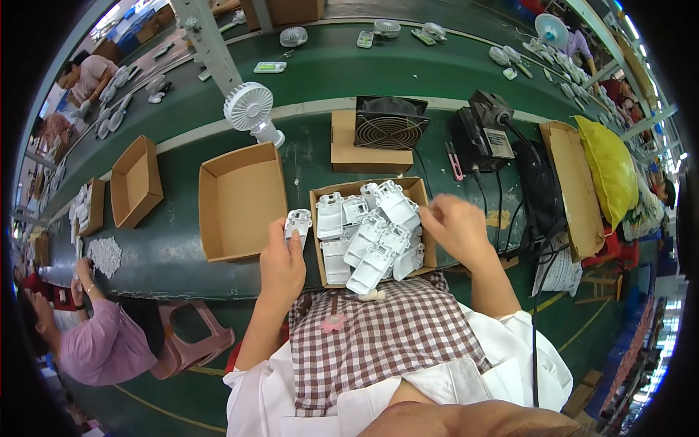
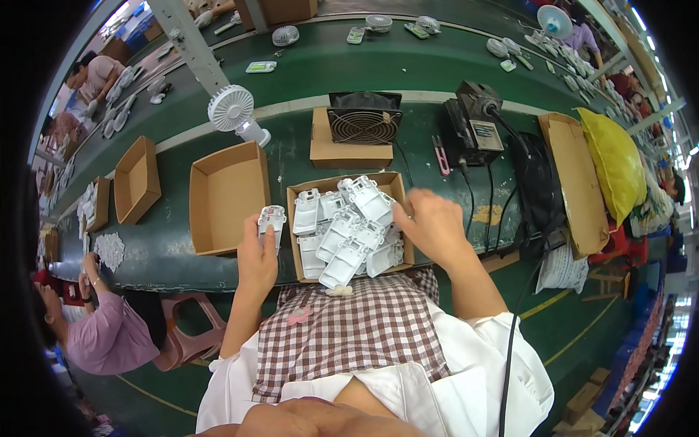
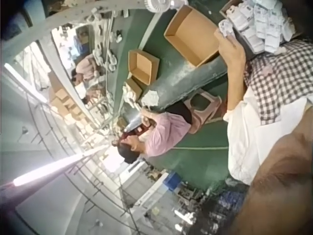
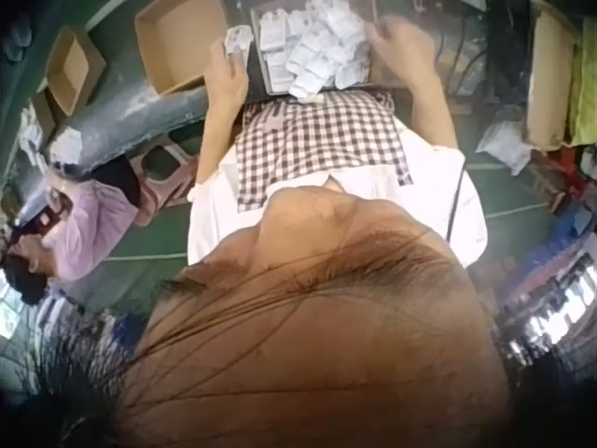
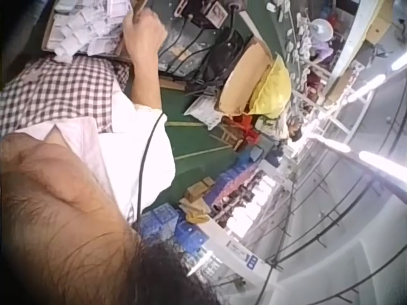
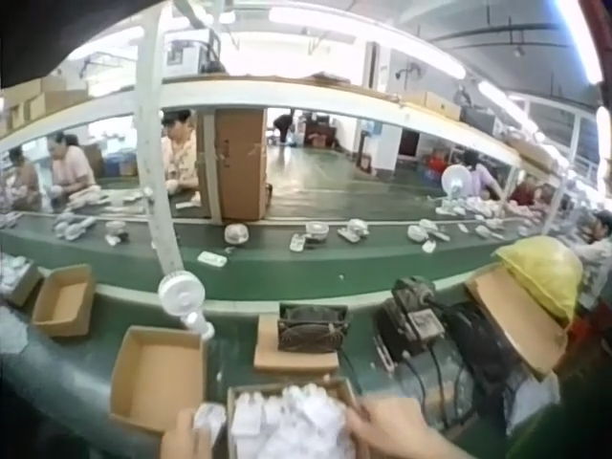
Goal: The person solders internal electrical components and wires of small plastic fans with a soldering iron at an assembly station.
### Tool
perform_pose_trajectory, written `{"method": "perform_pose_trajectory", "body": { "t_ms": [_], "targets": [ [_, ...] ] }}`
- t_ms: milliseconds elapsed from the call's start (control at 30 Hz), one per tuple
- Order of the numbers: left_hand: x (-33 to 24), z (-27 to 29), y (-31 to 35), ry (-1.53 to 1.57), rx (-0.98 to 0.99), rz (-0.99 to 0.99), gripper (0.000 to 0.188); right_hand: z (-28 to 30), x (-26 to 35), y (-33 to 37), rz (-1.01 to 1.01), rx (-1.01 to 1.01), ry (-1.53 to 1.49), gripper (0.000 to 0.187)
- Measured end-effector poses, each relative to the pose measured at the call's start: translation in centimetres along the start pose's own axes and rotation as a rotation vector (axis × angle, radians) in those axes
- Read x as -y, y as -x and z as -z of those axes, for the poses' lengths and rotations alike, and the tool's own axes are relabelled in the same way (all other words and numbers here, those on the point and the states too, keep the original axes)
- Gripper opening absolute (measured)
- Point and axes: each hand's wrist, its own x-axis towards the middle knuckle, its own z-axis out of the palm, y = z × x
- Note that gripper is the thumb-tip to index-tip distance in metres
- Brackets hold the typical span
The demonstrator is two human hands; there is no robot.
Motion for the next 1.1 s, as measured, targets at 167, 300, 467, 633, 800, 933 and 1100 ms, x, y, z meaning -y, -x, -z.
{"method": "perform_pose_trajectory", "body": {
  "t_ms": [167, 300, 467, 633, 800, 933, 1100],
  "targets": [
    [0.9, 0.9, 0.6, -0.058, -0.136, 0.029, 0.023, -1.6, 8.0, -5.8, 0.385, -0.105, -0.48, 0.016],
    [1.6, 2.1, 0.8, -0.11, -0.178, 0.064, 0.023, -7.7, 12.3, -13.1, 0.424, 0.164, -0.283, 0.015],
    [2.7, 2.3, 1.7, 0.045, -0.212, 0.071, 0.021, -13.0, 13.5, -17.7, 0.373, 0.467, -0.107, 0.026],
    [3.1, 1.9, 2.1, 0.235, -0.208, 0.165, 0.023, -15.5, 14.2, -17.9, 0.298, 0.409, -0.02, 0.027],
    [2.8, 1.6, 1.6, 0.111, -0.221, 0.016, 0.032, -15.7, 14.1, -18.4, 0.248, 0.393, 0.007, 0.022],
    [3.6, 1.1, 1.8, 0.233, -0.204, 0.095, 0.028, -15.6, 14.1, -17.9, 0.177, 0.376, -0.009, 0.023],
    [2.6, 1.0, 1.4, 0.626, -0.173, 0.171, 0.025, -15.3, 14.1, -17.6, 0.177, 0.375, 0.008, 0.025]
  ]
}}
